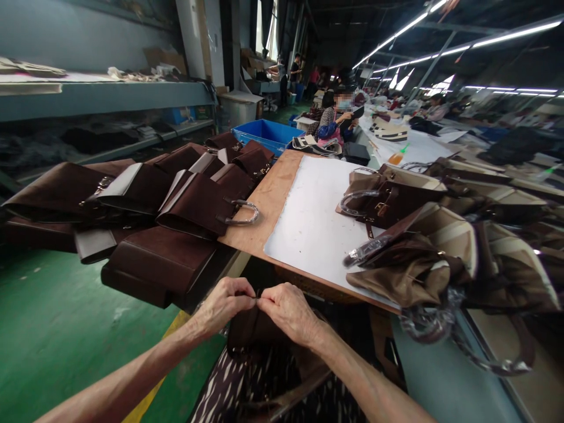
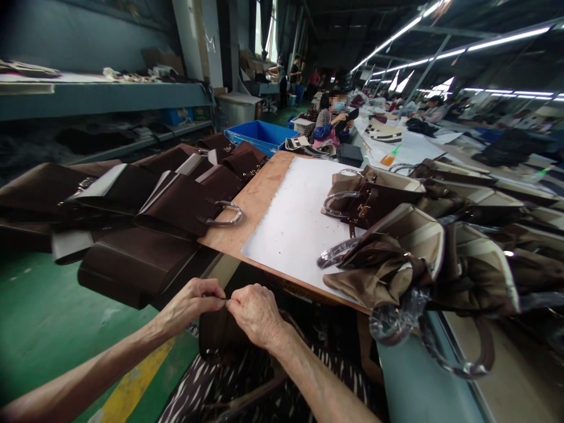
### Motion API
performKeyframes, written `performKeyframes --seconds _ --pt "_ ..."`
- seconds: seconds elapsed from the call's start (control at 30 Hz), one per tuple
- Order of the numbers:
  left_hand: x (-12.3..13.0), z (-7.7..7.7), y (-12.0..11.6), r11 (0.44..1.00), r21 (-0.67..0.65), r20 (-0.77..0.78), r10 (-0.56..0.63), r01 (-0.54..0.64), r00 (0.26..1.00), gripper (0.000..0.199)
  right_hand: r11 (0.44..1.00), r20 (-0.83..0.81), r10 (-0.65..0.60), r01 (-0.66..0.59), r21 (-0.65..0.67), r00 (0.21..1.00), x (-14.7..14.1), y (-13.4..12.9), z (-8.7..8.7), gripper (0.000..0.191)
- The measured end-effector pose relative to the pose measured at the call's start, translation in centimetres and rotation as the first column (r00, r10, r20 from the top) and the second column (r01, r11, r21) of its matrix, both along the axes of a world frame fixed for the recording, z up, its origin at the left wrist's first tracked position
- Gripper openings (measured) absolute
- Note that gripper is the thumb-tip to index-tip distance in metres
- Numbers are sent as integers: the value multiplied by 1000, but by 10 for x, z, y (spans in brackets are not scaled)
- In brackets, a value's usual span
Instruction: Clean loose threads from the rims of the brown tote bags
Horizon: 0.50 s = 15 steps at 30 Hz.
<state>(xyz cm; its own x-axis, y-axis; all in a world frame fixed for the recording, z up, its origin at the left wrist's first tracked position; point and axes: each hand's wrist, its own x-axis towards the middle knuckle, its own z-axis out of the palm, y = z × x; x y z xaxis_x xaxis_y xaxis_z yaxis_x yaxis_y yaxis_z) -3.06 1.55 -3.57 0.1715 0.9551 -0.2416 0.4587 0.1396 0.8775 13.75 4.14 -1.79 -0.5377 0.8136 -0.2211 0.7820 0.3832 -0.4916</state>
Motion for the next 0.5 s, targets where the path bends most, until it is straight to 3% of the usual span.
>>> performKeyframes --seconds 0.2,0.37,0.5 --pt "-3 6 -3 997 57 -68 -53 57 996 21 1000 55 -3 1 29 999 12 -5 9 33" --pt "-7 3 -3 999 6 -93 -31 32 995 20 998 114 -49 52 -24 992 54 1 14 32" --pt "0 11 -9 999 30 -108 -40 44 993 17 983 41 -159 162 -87 986 85 -15 4 33"
